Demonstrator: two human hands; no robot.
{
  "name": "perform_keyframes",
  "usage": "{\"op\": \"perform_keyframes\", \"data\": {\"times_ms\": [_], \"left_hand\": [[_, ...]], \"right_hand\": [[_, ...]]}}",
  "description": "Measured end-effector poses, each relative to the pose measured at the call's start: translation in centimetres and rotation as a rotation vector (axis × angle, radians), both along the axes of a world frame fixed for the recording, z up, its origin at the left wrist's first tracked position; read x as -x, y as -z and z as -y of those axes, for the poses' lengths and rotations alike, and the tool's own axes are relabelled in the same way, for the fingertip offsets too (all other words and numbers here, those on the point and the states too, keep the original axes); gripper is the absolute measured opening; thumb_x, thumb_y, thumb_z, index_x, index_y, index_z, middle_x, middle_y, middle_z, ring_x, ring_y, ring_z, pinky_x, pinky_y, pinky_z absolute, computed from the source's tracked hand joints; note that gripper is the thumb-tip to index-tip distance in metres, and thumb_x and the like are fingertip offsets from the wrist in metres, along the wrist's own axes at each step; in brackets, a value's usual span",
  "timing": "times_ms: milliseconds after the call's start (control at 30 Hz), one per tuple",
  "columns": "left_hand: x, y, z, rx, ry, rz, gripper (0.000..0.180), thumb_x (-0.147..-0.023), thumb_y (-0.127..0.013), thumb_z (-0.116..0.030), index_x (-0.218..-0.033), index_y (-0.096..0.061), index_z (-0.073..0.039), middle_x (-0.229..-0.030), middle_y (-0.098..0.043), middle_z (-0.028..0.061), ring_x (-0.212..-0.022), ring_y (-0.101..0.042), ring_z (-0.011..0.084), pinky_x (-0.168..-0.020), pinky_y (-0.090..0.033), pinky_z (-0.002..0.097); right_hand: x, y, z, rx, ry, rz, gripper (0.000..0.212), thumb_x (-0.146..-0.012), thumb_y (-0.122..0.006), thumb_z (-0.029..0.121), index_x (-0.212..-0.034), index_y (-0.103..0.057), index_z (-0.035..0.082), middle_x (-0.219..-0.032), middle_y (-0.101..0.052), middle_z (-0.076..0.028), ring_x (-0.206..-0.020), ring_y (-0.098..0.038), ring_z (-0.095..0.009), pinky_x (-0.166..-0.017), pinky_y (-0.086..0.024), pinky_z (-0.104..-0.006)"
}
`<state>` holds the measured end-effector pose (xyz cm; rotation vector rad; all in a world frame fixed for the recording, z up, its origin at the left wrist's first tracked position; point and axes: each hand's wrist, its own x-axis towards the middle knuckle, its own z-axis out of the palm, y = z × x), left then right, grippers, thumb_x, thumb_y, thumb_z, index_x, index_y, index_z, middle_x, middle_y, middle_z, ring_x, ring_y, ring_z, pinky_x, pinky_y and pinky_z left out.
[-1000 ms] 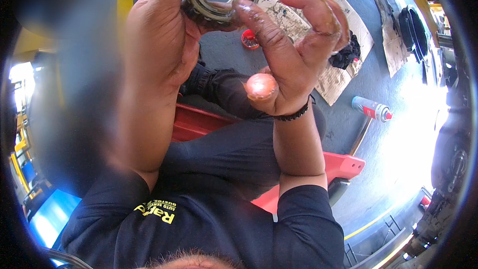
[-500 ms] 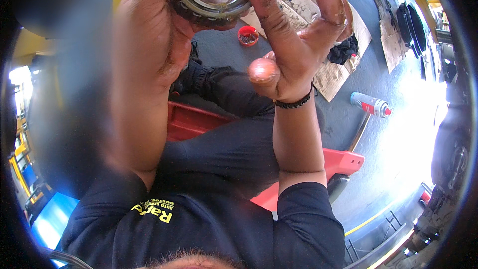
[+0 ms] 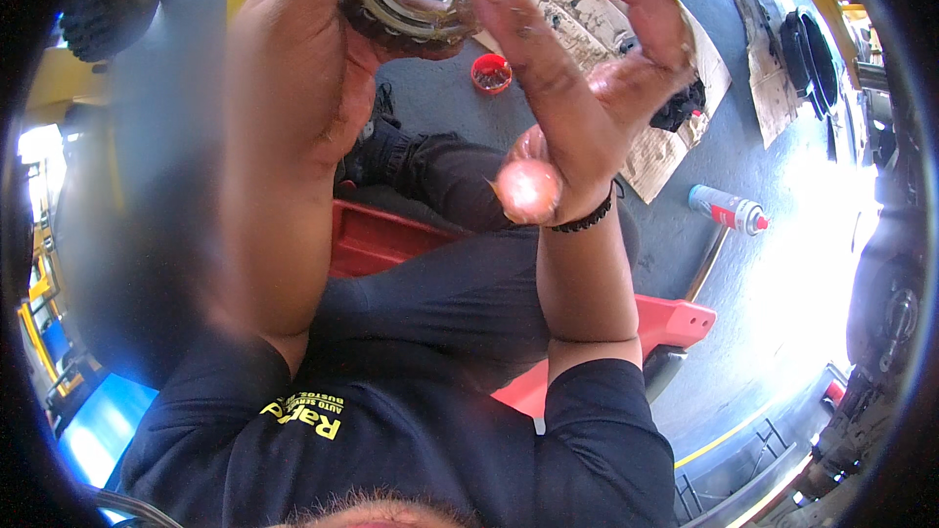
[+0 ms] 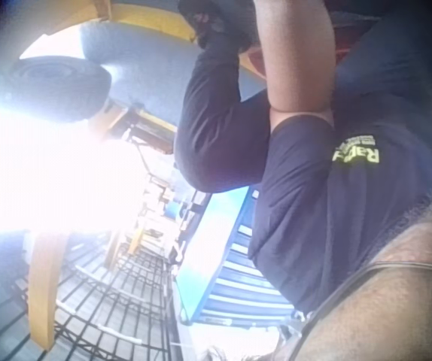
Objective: The person applies grease to a metal bearing by hand, rotating it to spread the lubricant evenly across the inner and outer surfaces. The person then wipes their hands with a black cloth.
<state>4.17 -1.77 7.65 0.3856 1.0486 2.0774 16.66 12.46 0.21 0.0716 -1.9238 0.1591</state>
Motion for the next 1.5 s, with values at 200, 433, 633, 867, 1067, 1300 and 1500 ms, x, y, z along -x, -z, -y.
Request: {"op": "perform_keyframes", "data": {"times_ms": [200,433,633,867,1067,1300,1500], "left_hand": [[-0.4,-0.8,0.5,-0.137,0.024,0.099,0.035,-0.109,-0.053,-0.023,-0.112,-0.065,0.010,-0.103,-0.073,0.0146,-0.088,-0.073,0.0179,-0.079,-0.061,0.0291],[-0.2,-0.1,0.1,-0.075,0.006,0.078,0.036,-0.109,-0.053,-0.024,-0.112,-0.066,0.009,-0.104,-0.073,0.0142,-0.088,-0.073,0.0176,-0.079,-0.061,0.0290],[-0.3,-0.8,0.4,0.146,0.026,-0.228,0.037,-0.107,-0.058,-0.027,-0.106,-0.070,0.007,-0.099,-0.071,0.0107,-0.083,-0.067,0.0139,-0.074,-0.054,0.0256],[-0.8,-0.8,0.4,0.348,-0.091,-0.966,0.034,-0.101,-0.067,-0.026,-0.087,-0.072,0.005,-0.092,-0.062,0.0111,-0.084,-0.059,0.0163,-0.073,-0.048,0.0299],[0.2,0.4,-0.3,0.519,-0.057,-0.845,0.035,-0.102,-0.064,-0.026,-0.089,-0.070,0.006,-0.093,-0.062,0.0092,-0.081,-0.059,0.0155,-0.072,-0.047,0.0295],[1.4,1.8,-0.7,0.089,0.015,-0.082,0.037,-0.109,-0.053,-0.026,-0.109,-0.066,0.009,-0.097,-0.073,0.0122,-0.077,-0.072,0.0163,-0.067,-0.061,0.0285],[1.2,0.4,0.2,-0.039,0.082,0.039,0.038,-0.110,-0.048,-0.026,-0.117,-0.060,0.010,-0.096,-0.072,0.0144,-0.076,-0.073,0.0194,-0.061,-0.064,0.0319]], "right_hand": [[1.0,0.4,-3.0,-0.304,-0.073,-0.086,0.090,-0.101,-0.020,0.075,-0.114,-0.081,0.010,-0.139,-0.054,-0.019,-0.131,-0.046,-0.030,-0.100,-0.036,-0.0457],[-0.2,-1.5,1.3,0.189,-0.122,0.047,0.105,-0.099,-0.005,0.077,-0.112,-0.080,0.006,-0.140,-0.052,-0.020,-0.133,-0.045,-0.030,-0.111,-0.031,-0.0464],[-0.1,-0.4,-0.3,0.353,-0.252,0.017,0.111,-0.095,0.001,0.081,-0.118,-0.075,0.003,-0.143,-0.051,-0.020,-0.138,-0.043,-0.031,-0.117,-0.027,-0.0472],[-1.3,-2.9,2.1,0.363,0.108,0.403,0.109,-0.091,-0.006,0.087,-0.105,-0.077,0.006,-0.140,-0.051,-0.019,-0.135,-0.046,-0.034,-0.109,-0.033,-0.0539],[-1.3,-1.7,1.9,0.633,-0.162,0.445,0.109,-0.096,-0.001,0.081,-0.107,-0.076,0.001,-0.139,-0.047,-0.019,-0.132,-0.046,-0.030,-0.112,-0.033,-0.0482],[-0.1,-1.1,1.5,0.600,-0.212,0.258,0.120,-0.091,0.012,0.081,-0.126,-0.074,0.005,-0.148,-0.046,-0.018,-0.137,-0.040,-0.028,-0.117,-0.027,-0.0451],[0.6,0.3,2.1,0.372,0.010,0.143,0.115,-0.092,0.007,0.083,-0.128,-0.075,0.011,-0.145,-0.051,-0.017,-0.133,-0.044,-0.029,-0.107,-0.035,-0.0458]]}}
